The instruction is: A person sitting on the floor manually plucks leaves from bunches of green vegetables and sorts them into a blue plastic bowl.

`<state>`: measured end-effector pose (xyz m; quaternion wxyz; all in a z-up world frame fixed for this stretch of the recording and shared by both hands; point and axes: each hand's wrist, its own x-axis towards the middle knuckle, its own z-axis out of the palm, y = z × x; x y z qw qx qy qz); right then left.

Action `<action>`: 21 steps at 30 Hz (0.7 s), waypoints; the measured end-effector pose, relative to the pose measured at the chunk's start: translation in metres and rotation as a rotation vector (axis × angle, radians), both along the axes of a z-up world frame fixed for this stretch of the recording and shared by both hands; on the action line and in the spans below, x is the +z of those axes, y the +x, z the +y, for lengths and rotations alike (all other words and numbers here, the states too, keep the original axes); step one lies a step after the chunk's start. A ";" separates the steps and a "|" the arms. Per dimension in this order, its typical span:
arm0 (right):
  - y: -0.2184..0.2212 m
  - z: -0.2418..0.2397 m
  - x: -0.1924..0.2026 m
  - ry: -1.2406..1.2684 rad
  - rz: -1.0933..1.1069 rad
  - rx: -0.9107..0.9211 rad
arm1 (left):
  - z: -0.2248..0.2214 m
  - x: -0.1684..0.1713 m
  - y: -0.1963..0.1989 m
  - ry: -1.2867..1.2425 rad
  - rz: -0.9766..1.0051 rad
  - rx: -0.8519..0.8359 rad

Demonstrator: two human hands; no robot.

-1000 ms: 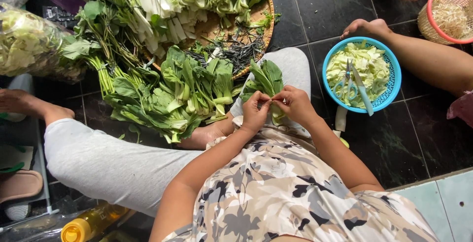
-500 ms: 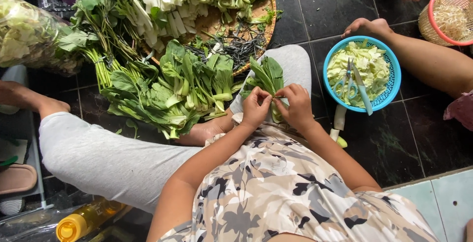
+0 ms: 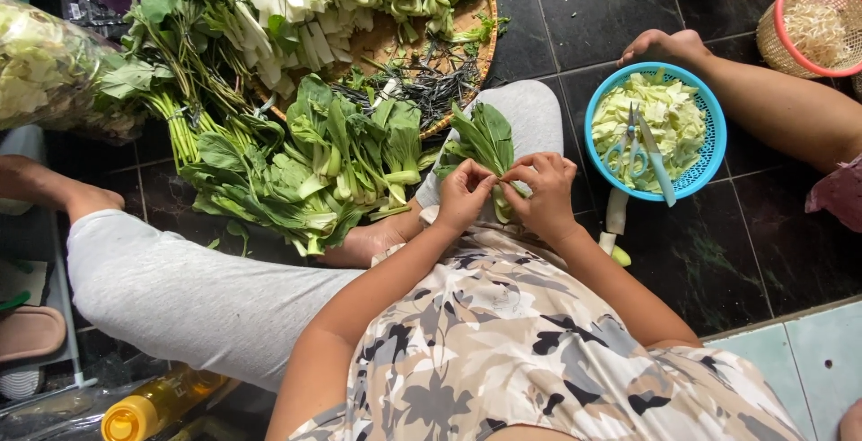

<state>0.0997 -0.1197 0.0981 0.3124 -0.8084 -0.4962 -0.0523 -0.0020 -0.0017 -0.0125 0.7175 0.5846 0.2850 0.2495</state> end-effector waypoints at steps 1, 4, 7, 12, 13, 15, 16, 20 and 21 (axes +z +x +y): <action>0.000 0.000 0.000 -0.001 -0.001 -0.001 | 0.000 0.000 0.000 -0.001 -0.001 -0.001; -0.002 -0.001 -0.001 -0.024 -0.037 -0.001 | -0.001 0.002 0.000 0.009 -0.001 -0.005; 0.001 -0.005 -0.003 -0.078 -0.134 0.005 | 0.002 0.005 -0.001 -0.040 -0.033 0.067; 0.004 -0.008 -0.004 -0.146 -0.169 -0.011 | 0.002 0.012 -0.004 0.105 0.038 0.149; 0.005 -0.008 -0.005 -0.146 -0.169 -0.010 | 0.002 0.010 -0.003 0.105 0.037 0.150; 0.005 -0.008 -0.007 -0.162 -0.168 -0.005 | 0.002 0.005 -0.002 0.190 0.070 0.182; 0.004 -0.009 -0.005 -0.162 -0.168 -0.005 | 0.004 0.004 -0.002 0.190 0.070 0.183; 0.018 -0.020 -0.021 -0.151 0.105 -0.016 | 0.017 -0.002 0.000 0.079 0.149 0.086; 0.025 -0.024 -0.032 -0.123 0.296 -0.013 | 0.021 -0.005 -0.001 0.014 0.158 0.039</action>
